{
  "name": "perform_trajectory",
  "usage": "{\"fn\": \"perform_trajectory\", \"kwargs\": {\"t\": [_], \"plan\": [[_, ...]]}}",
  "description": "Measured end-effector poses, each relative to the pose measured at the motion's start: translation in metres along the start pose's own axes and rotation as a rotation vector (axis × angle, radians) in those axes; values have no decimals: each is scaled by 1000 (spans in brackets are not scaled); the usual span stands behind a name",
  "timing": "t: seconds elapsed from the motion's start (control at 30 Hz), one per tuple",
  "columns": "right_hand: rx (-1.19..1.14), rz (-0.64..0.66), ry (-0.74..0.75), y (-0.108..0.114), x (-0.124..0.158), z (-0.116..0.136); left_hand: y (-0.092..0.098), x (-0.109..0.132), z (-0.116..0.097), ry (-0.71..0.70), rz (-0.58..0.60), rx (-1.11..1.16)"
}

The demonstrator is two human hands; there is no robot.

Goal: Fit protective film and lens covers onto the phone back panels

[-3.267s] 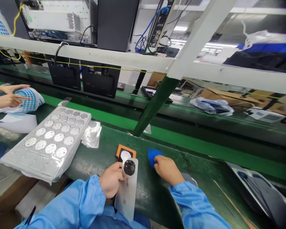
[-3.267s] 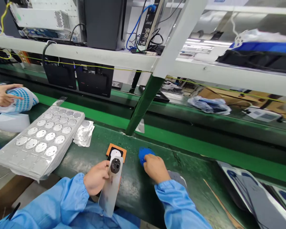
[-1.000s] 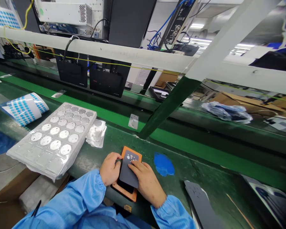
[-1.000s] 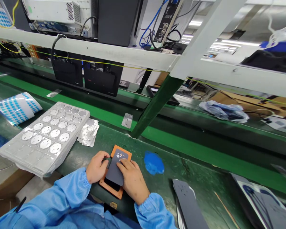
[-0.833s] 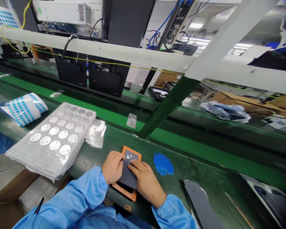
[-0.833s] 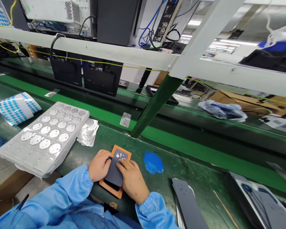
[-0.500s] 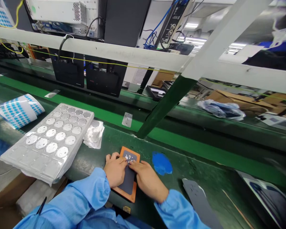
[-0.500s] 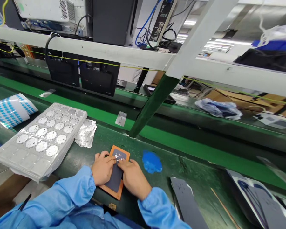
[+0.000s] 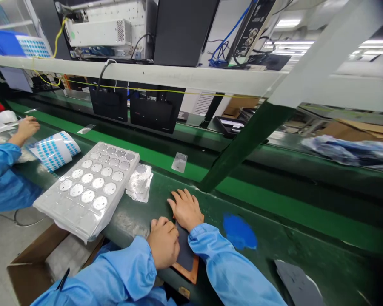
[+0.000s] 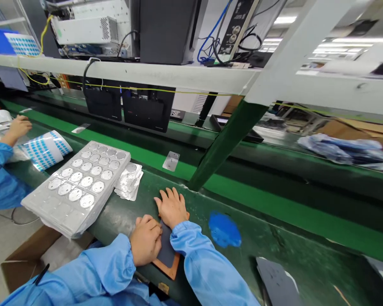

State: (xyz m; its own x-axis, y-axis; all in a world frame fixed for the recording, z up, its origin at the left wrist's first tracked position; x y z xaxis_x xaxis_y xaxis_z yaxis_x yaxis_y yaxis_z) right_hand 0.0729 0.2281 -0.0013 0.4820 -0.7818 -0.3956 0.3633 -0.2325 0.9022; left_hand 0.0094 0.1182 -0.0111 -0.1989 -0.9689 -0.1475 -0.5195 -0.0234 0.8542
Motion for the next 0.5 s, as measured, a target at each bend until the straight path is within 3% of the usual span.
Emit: {"fn": "perform_trajectory", "kwargs": {"t": [0.17,0.3,0.4,0.5], "plan": [[31,-158,24,45,14,9,7,16,-2,65,4,48],[96,-324,-170,75,86,-6,9,25,0,111,68,116],[-23,-168,-266,53,142,-3,11,27,-1,142,113,181],[-246,-149,-287,43,166,23,14,27,-5,177,137,265]]}}
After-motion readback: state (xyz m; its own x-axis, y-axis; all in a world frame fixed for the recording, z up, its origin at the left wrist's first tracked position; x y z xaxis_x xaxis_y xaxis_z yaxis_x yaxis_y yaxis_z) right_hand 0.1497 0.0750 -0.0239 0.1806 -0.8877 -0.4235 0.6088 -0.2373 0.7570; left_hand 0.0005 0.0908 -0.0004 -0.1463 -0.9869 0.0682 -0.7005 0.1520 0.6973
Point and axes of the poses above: each hand's wrist, its own x-axis away from the middle knuckle, its own y-axis out of the back of the hand, z = x × y, the point moved 10 cm from there along -x, towards the middle knuckle, and after that the axes turned 11 degrees about y, right-handed, at the moved point
